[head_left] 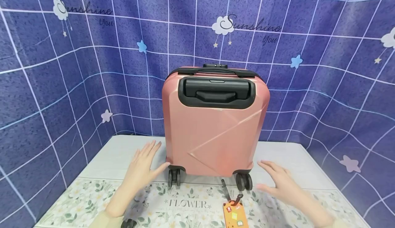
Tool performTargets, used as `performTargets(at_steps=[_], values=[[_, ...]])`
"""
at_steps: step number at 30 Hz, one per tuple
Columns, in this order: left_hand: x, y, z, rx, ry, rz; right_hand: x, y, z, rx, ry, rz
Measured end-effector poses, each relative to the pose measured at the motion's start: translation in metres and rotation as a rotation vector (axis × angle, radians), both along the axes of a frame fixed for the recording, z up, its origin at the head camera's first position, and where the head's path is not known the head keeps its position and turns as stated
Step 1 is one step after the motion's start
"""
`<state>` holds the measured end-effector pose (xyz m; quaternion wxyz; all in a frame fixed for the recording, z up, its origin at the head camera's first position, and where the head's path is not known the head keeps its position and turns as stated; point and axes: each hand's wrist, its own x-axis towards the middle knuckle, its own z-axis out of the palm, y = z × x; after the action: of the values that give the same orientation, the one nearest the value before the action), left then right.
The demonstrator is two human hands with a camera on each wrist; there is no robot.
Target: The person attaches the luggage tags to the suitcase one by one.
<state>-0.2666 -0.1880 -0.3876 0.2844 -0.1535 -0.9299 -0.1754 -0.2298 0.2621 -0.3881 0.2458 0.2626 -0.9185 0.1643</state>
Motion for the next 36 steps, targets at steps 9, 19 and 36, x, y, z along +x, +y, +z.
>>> performTargets(at_steps=[9, 19, 36], values=[[-0.011, 0.014, 0.016, 0.224, -0.058, -0.032, 0.001, -0.02, -0.011, -0.029, -0.07, 0.089], [-0.023, 0.024, 0.026, 0.333, -0.148, -0.089, -0.002, -0.036, -0.032, -0.083, -0.329, 0.157], [-0.047, 0.034, 0.033, 0.519, -0.099, -0.25, -0.01, -0.056, -0.058, -0.11, -0.544, 0.22]])
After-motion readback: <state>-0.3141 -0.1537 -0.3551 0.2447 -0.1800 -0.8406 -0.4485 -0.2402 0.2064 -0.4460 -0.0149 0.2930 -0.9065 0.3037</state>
